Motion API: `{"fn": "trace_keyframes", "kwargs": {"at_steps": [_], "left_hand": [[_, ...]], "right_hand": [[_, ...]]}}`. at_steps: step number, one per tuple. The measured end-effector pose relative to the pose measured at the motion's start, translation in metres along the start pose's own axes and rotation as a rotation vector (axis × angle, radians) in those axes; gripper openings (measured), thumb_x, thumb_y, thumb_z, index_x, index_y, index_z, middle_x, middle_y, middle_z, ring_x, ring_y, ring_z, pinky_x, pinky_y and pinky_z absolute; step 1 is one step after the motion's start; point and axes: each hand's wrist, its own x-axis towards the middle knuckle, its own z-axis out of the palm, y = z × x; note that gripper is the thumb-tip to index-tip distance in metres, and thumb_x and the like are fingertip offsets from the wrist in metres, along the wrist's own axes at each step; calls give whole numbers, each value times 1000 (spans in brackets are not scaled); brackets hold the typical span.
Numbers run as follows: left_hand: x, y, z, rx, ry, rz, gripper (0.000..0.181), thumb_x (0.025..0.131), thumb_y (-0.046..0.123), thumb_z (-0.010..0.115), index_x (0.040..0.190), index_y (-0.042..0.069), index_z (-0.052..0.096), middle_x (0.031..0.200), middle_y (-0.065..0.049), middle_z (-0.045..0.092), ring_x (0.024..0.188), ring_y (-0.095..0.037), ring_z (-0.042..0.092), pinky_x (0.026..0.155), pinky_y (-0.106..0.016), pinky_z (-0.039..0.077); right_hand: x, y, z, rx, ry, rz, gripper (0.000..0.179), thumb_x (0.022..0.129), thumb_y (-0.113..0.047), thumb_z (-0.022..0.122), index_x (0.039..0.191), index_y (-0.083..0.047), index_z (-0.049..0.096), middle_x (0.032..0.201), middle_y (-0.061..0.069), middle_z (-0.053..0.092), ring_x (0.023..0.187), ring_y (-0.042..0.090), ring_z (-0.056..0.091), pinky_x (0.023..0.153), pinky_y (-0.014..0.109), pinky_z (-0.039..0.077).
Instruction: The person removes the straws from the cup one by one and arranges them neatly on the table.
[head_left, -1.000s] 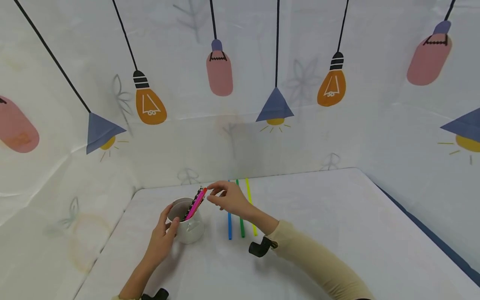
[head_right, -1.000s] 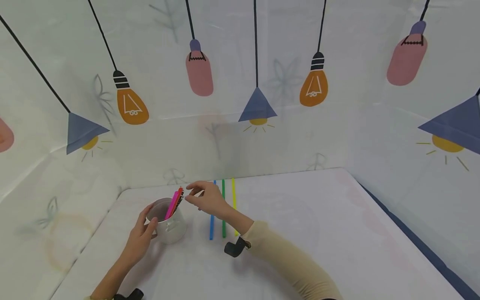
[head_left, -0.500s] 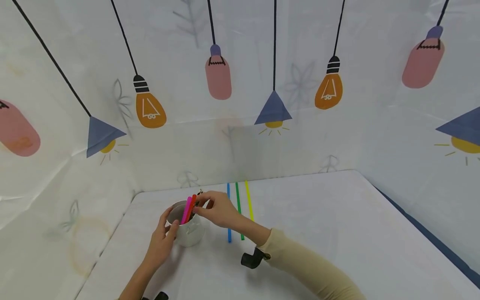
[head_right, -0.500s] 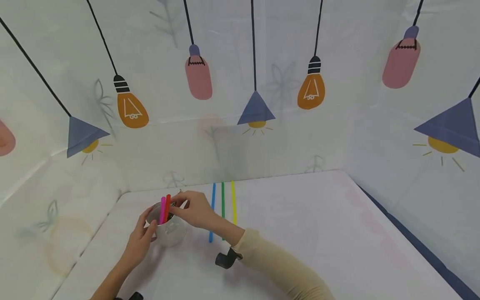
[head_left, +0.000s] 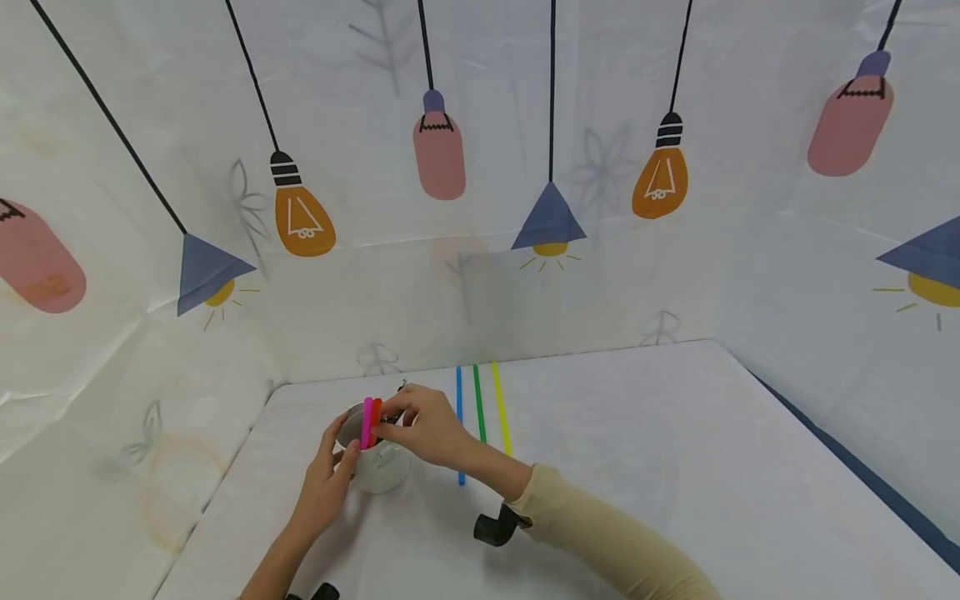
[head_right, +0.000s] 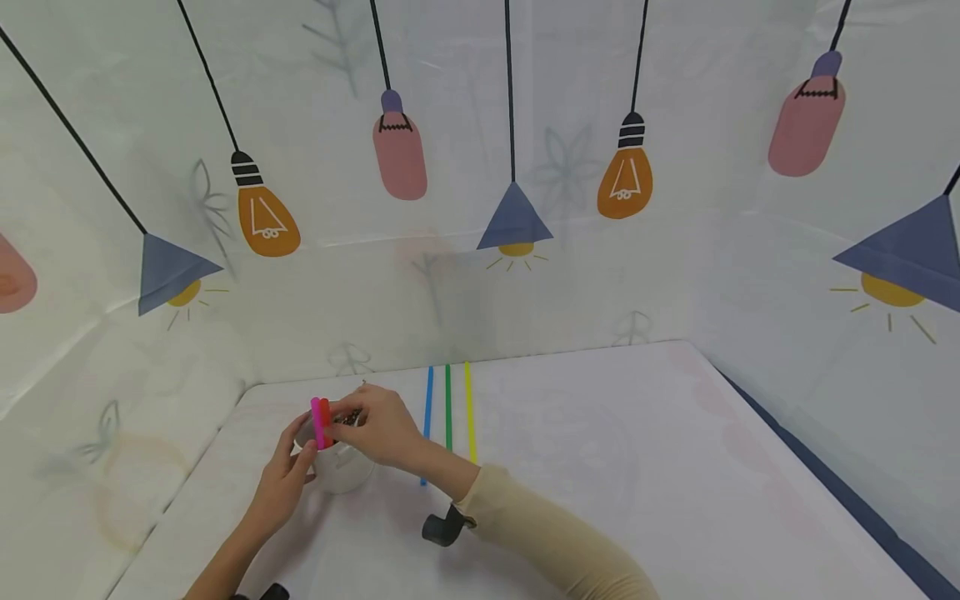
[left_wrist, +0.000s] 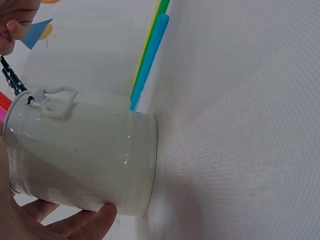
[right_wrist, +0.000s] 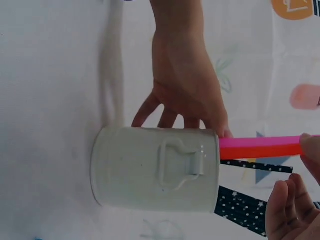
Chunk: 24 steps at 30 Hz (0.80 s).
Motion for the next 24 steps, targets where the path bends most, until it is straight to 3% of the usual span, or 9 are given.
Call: {"fn": "trace_keyframes", "kwargs": {"at_steps": [7, 13, 18, 21, 24], "left_hand": [[0, -2, 2, 17, 9, -16, 56, 105, 35, 42, 153, 16, 21, 150, -22, 33, 118, -52, 50, 82, -50, 55], [3, -1, 1, 11, 19, 0, 55, 105, 31, 43, 153, 16, 22, 151, -20, 32, 117, -54, 49, 83, -52, 54], [1, -2, 0, 2, 9, 7, 55, 105, 30, 43, 153, 15, 21, 151, -21, 32, 118, -53, 49, 82, -49, 55], [0, -3, 0, 4, 13, 16, 54, 106, 30, 43, 153, 16, 21, 151, -21, 32, 117, -52, 50, 81, -48, 55], [-1, -4, 0, 3, 14, 23, 54, 106, 29, 42, 153, 15, 21, 151, -22, 31, 118, -55, 48, 81, -50, 55]], "right_hand": [[-6, -17, -16, 40, 37, -16, 11, 87, -14, 75, 97, -10, 73, 94, 1, 66, 79, 9, 59, 64, 23, 54], [-14, -40, -46, 100, 73, -52, 9, 89, -7, 71, 98, -6, 69, 95, 5, 71, 87, 14, 65, 56, 26, 54], [-24, -57, -77, 183, 121, -204, 14, 89, 8, 65, 102, 3, 65, 95, 17, 70, 77, 19, 67, 57, 32, 58], [-31, -65, -97, 251, 160, -283, 13, 93, 4, 61, 106, 5, 62, 96, 20, 69, 78, 21, 67, 59, 36, 58], [-37, -63, -115, 284, 196, -305, 17, 97, -3, 59, 110, 6, 58, 95, 21, 67, 79, 25, 67, 58, 37, 58]]}}
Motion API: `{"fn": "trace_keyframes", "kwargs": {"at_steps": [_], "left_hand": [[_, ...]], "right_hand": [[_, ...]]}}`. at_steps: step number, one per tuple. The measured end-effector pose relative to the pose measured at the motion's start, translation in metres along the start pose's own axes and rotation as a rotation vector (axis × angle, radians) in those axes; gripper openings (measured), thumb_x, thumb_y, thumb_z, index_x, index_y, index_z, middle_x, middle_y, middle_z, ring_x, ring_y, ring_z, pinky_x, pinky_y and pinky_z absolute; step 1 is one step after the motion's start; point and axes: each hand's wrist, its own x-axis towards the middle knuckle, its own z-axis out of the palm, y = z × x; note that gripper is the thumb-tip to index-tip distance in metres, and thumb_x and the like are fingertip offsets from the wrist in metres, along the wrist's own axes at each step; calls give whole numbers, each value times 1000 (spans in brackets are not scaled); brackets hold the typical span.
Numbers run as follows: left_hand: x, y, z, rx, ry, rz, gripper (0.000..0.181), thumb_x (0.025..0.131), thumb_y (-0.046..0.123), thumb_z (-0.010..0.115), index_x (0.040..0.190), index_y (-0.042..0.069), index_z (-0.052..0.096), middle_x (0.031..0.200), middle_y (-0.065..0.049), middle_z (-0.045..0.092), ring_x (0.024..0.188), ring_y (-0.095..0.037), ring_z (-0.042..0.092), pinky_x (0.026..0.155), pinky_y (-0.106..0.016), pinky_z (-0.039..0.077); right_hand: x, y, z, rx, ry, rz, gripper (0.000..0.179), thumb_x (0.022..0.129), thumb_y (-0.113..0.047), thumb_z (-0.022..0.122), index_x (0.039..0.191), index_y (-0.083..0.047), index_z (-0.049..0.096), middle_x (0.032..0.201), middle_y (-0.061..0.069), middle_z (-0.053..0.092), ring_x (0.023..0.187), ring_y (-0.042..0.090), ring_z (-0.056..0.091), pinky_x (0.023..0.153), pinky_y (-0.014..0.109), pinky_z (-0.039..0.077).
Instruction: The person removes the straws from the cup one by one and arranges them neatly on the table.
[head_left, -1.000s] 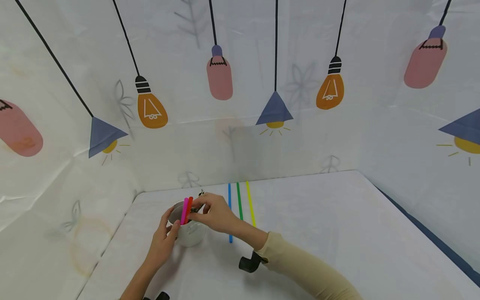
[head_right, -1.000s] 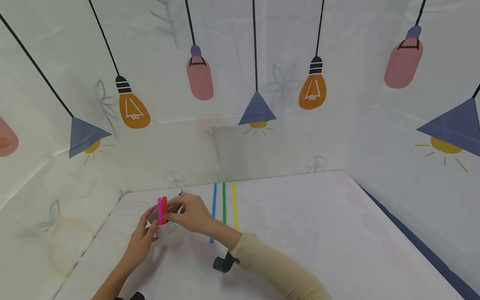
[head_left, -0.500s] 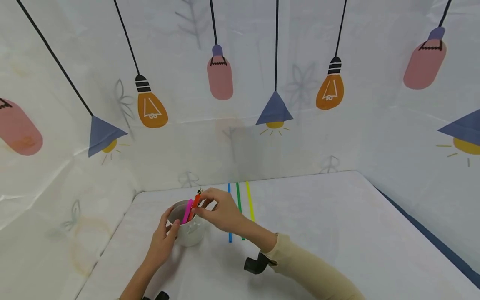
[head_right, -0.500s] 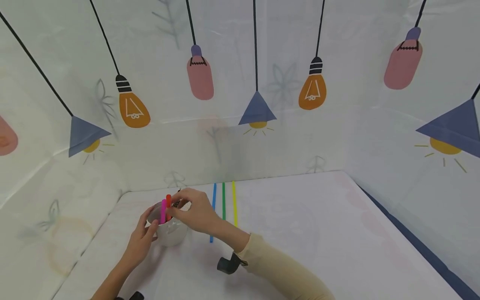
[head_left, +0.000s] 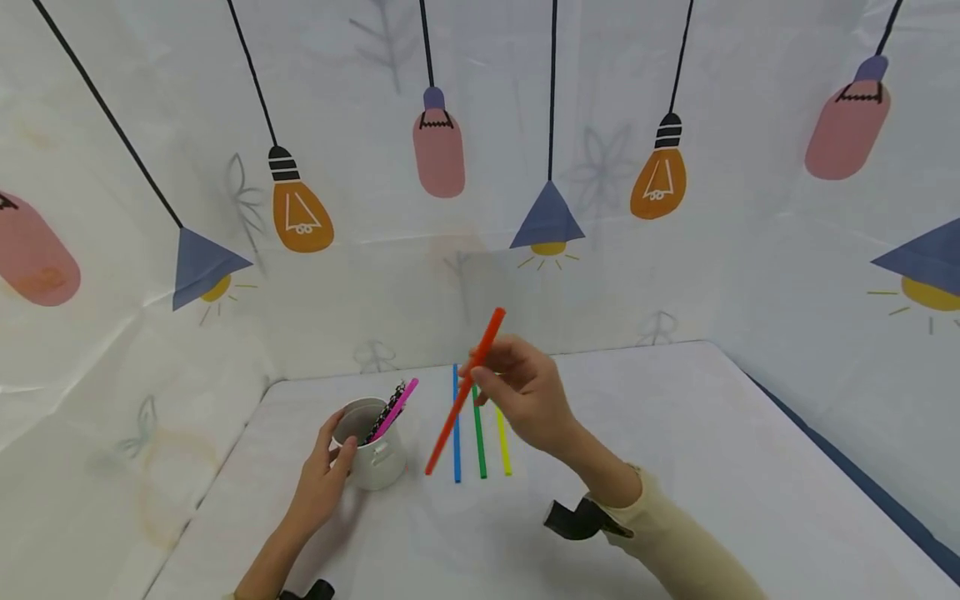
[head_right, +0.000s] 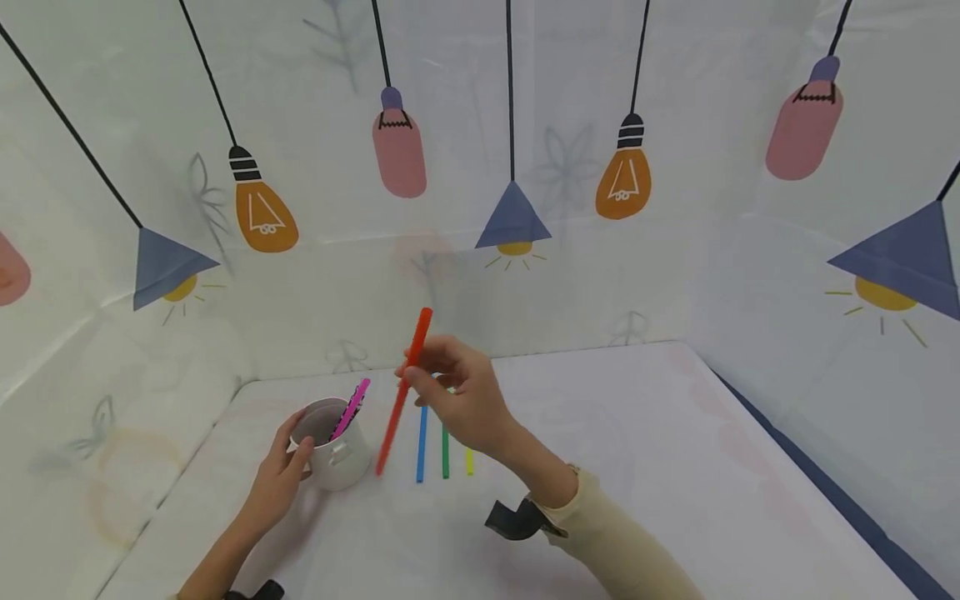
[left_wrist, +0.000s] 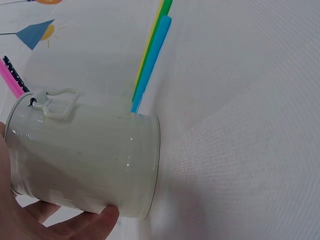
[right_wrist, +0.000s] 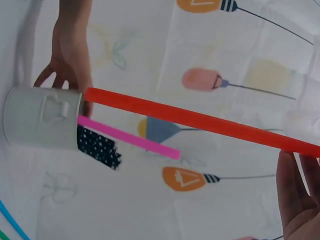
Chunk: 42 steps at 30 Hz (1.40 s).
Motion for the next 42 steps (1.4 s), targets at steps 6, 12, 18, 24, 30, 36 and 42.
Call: {"fn": "trace_keyframes", "kwargs": {"at_steps": [6, 12, 18, 24, 30, 36, 42], "left_hand": [[-2, -2, 2, 9, -9, -13, 54, 106, 28, 42, 153, 15, 20, 152, -23, 30, 118, -54, 49, 81, -49, 55], [-1, -4, 1, 27, 13, 2, 54, 106, 30, 41, 154, 16, 21, 151, -22, 32, 116, -52, 51, 80, -48, 55], [-2, -6, 1, 12, 4, -7, 54, 106, 29, 41, 153, 15, 21, 151, -23, 30, 117, -54, 49, 80, -47, 56], [-4, -6, 1, 11, 0, -10, 54, 106, 30, 41, 153, 15, 21, 150, -24, 32, 117, -54, 49, 80, -47, 56], [-1, -4, 1, 26, 10, 3, 53, 106, 29, 41, 153, 13, 21, 150, -24, 32, 116, -54, 50, 79, -47, 56], [3, -3, 2, 42, 10, -6, 54, 106, 29, 41, 153, 14, 20, 151, -24, 31, 116, -54, 50, 80, -49, 55], [3, -6, 2, 33, 6, -7, 54, 106, 30, 41, 154, 15, 20, 151, -22, 30, 117, -53, 50, 81, -49, 55]], "right_hand": [[-5, 13, -32, -57, 65, 108, 22, 95, 4, 57, 117, 5, 59, 91, 20, 65, 70, 24, 65, 59, 36, 58], [-13, 38, -52, -81, 116, 298, 29, 96, 0, 59, 125, 1, 57, 89, 12, 65, 68, 25, 65, 62, 35, 59], [-26, 65, -65, -86, 185, 432, 36, 94, -9, 65, 129, -8, 55, 91, 15, 64, 65, 27, 65, 59, 36, 58], [-39, 96, -74, -117, 239, 522, 23, 94, -12, 66, 112, 1, 63, 92, 18, 63, 70, 31, 66, 59, 32, 57], [-47, 119, -86, -128, 207, 646, 29, 93, -6, 66, 121, 0, 63, 109, 20, 61, 83, 29, 67, 69, 32, 58], [-49, 140, -94, -176, 148, 749, 35, 91, -4, 67, 126, -6, 61, 114, 17, 60, 92, 32, 64, 74, 34, 58], [-52, 165, -92, -230, 162, 809, 38, 89, -5, 69, 126, -3, 61, 113, 16, 61, 89, 25, 64, 74, 34, 58]]}}
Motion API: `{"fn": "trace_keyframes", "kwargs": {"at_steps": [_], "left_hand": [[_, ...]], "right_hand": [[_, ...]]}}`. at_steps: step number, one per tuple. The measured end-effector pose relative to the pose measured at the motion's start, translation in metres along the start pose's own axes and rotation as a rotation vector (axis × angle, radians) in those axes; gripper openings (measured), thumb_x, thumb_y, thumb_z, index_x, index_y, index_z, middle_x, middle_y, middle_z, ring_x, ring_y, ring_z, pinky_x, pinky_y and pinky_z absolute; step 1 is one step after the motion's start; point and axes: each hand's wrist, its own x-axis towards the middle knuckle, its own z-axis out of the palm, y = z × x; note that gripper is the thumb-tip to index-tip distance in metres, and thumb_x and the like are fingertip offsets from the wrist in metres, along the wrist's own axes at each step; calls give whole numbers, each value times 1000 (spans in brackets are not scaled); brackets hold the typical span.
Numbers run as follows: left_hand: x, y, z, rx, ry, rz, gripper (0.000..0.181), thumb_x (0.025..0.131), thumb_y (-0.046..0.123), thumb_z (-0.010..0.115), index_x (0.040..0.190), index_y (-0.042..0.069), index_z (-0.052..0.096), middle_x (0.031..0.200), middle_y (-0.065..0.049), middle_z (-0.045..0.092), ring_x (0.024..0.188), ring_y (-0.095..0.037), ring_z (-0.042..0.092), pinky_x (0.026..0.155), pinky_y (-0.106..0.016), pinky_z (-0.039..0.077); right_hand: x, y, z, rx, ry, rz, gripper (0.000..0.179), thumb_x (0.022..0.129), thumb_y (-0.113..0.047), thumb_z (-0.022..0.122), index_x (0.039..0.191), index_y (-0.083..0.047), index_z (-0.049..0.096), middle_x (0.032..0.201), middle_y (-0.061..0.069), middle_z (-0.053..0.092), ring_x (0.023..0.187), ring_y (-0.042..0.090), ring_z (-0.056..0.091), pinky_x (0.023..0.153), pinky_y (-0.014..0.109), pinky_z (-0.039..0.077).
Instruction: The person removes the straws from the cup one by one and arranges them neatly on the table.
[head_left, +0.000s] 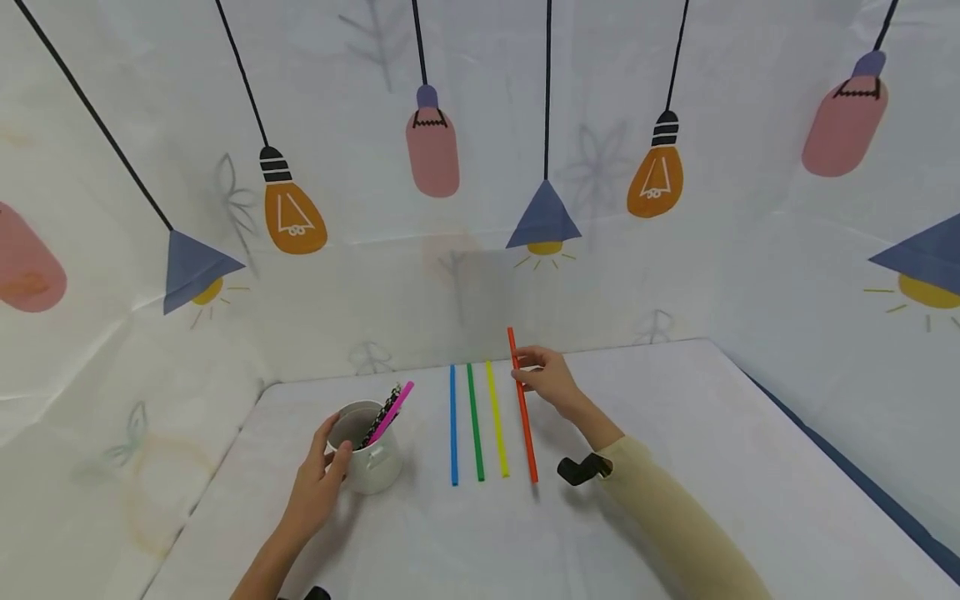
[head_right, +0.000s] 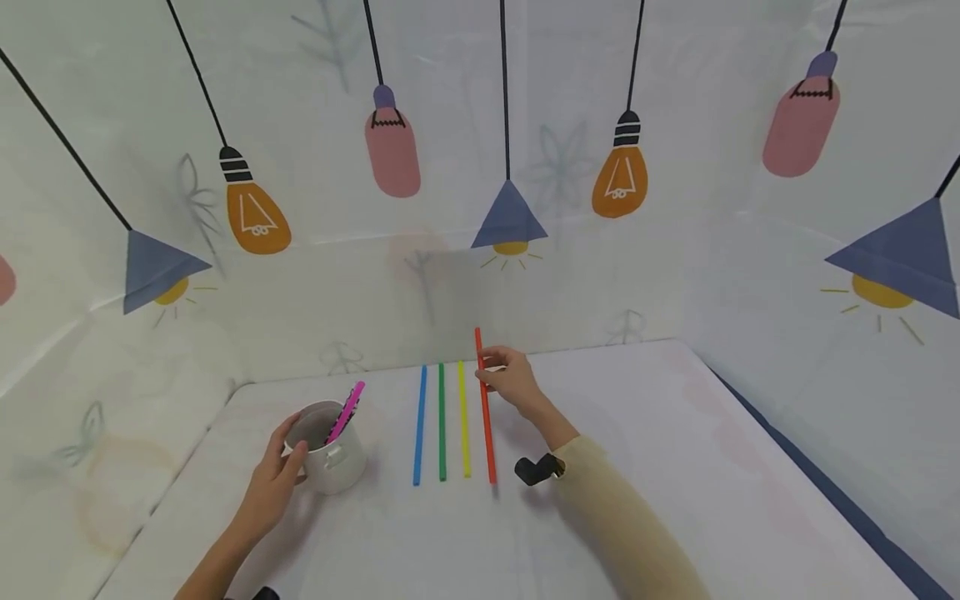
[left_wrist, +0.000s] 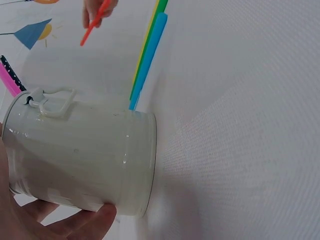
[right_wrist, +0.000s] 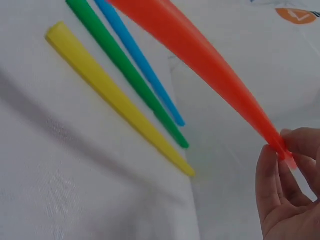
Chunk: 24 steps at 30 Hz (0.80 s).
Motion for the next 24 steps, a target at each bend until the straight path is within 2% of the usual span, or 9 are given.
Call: {"fn": "trace_keyframes", "kwargs": {"at_steps": [8, 14, 24], "left_hand": [[0, -3, 1, -13, 0, 0, 54, 106, 32, 41, 153, 17, 21, 152, -21, 30, 117, -53, 50, 81, -48, 55], [1, -1, 1, -3, -4, -6, 54, 106, 31, 40, 154, 16, 19, 153, -22, 28, 118, -54, 49, 82, -49, 55], [-1, -1, 2, -1, 3, 1, 53, 106, 31, 40, 153, 16, 20, 151, -22, 31, 117, -53, 50, 81, -50, 55]], "right_hand": [[15, 19, 5, -38, 10, 54, 36, 89, -5, 70, 124, -2, 62, 116, 22, 61, 90, 25, 64, 72, 32, 58], [22, 33, 6, -50, 9, 81, 41, 88, -3, 70, 127, 4, 59, 113, 20, 62, 86, 23, 65, 70, 32, 58], [25, 51, 11, -80, 24, 147, 38, 86, -3, 72, 122, 4, 62, 105, 16, 64, 78, 20, 65, 67, 31, 57]]}}
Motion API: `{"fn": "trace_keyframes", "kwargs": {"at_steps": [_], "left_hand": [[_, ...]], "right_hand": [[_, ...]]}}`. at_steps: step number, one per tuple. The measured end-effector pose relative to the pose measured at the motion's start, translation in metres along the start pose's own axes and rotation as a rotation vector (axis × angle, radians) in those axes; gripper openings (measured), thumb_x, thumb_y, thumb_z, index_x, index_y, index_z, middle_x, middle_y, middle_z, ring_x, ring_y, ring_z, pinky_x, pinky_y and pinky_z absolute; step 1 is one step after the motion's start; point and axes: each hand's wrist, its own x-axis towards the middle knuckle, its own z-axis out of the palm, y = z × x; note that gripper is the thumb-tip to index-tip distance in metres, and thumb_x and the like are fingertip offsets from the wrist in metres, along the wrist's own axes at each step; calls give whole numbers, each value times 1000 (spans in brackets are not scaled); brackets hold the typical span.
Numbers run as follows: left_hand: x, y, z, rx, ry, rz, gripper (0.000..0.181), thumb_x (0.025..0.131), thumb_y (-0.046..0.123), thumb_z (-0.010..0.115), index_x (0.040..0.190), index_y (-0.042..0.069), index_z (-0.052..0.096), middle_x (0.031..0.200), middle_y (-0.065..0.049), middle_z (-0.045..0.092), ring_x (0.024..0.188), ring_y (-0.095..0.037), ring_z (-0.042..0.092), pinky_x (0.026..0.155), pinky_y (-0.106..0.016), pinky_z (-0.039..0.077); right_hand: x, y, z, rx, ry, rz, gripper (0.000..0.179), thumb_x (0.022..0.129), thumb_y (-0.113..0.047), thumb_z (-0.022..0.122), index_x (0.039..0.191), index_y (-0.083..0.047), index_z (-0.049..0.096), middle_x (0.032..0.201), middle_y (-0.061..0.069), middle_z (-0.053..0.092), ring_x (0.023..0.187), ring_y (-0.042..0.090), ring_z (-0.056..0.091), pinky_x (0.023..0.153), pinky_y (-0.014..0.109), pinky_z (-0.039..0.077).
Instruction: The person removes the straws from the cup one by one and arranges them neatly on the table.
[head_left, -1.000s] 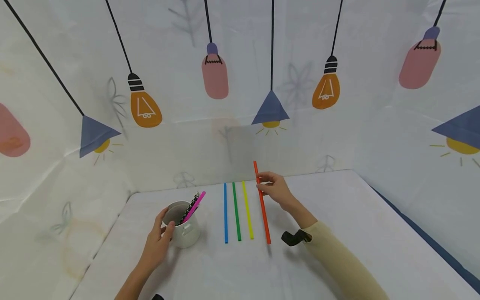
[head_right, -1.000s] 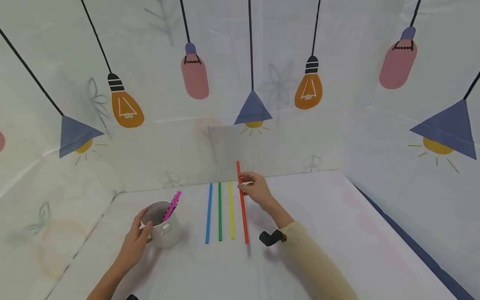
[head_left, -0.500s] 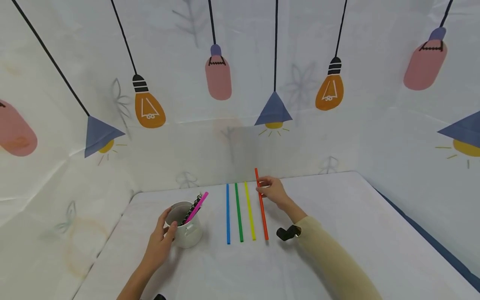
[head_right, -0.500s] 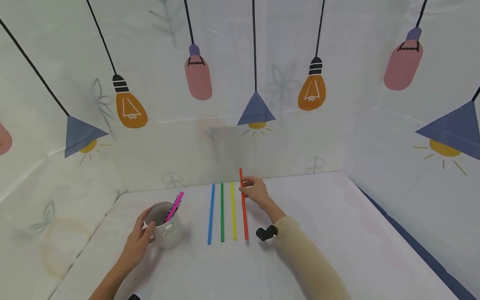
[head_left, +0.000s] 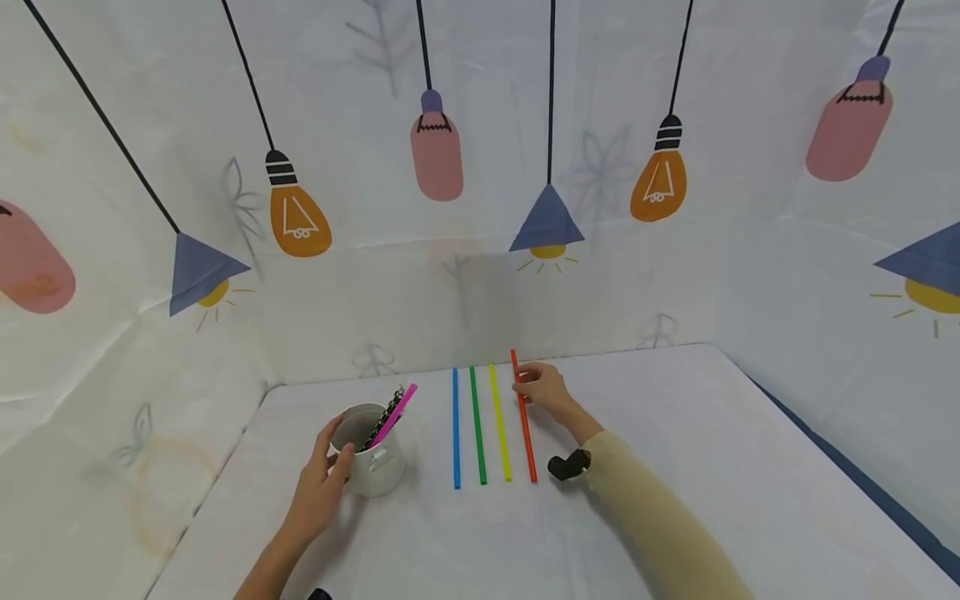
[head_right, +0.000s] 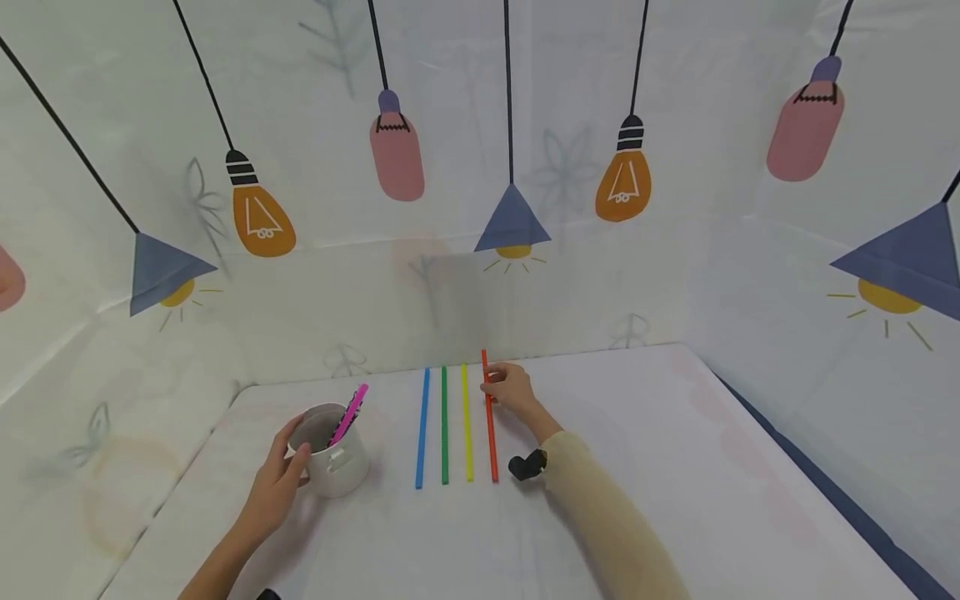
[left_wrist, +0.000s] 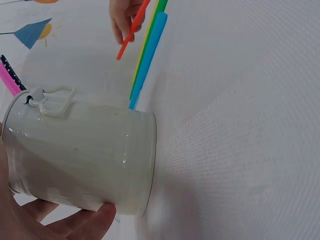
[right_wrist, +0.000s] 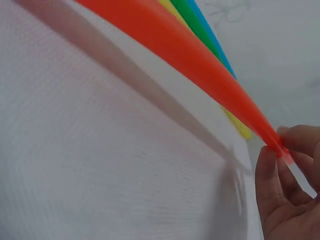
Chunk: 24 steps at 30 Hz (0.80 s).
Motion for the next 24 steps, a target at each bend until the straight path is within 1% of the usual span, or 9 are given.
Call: {"fn": "trace_keyframes", "kwargs": {"at_steps": [8, 13, 19, 24], "left_hand": [[0, -3, 0, -8, 5, 5, 54, 106, 33, 41, 153, 16, 22, 151, -21, 32, 117, -52, 51, 81, -49, 55], [0, -3, 1, -7, 10, 8, 54, 106, 33, 41, 153, 16, 22, 151, -21, 32, 116, -52, 51, 81, -49, 55], [0, -3, 0, -6, 13, 4, 53, 106, 32, 41, 153, 16, 22, 151, -22, 32, 116, -53, 51, 80, -48, 55], [0, -2, 0, -13, 8, 10, 53, 106, 31, 41, 153, 15, 22, 151, -22, 31, 116, -54, 50, 80, -48, 55]], "right_hand": [[2, 7, 9, -119, 29, 22, 32, 86, -7, 73, 116, -2, 67, 103, 11, 65, 79, 19, 59, 64, 27, 53], [3, 7, 14, -180, 49, 34, 30, 86, -9, 73, 116, -4, 67, 103, 11, 65, 76, 18, 59, 62, 26, 52], [6, 9, 17, -188, 41, 48, 31, 87, -11, 73, 116, -4, 67, 102, 10, 65, 73, 17, 59, 60, 26, 53], [5, 6, 17, -196, 53, 69, 29, 87, -11, 73, 114, -4, 68, 100, 10, 65, 73, 17, 59, 60, 26, 52]]}}
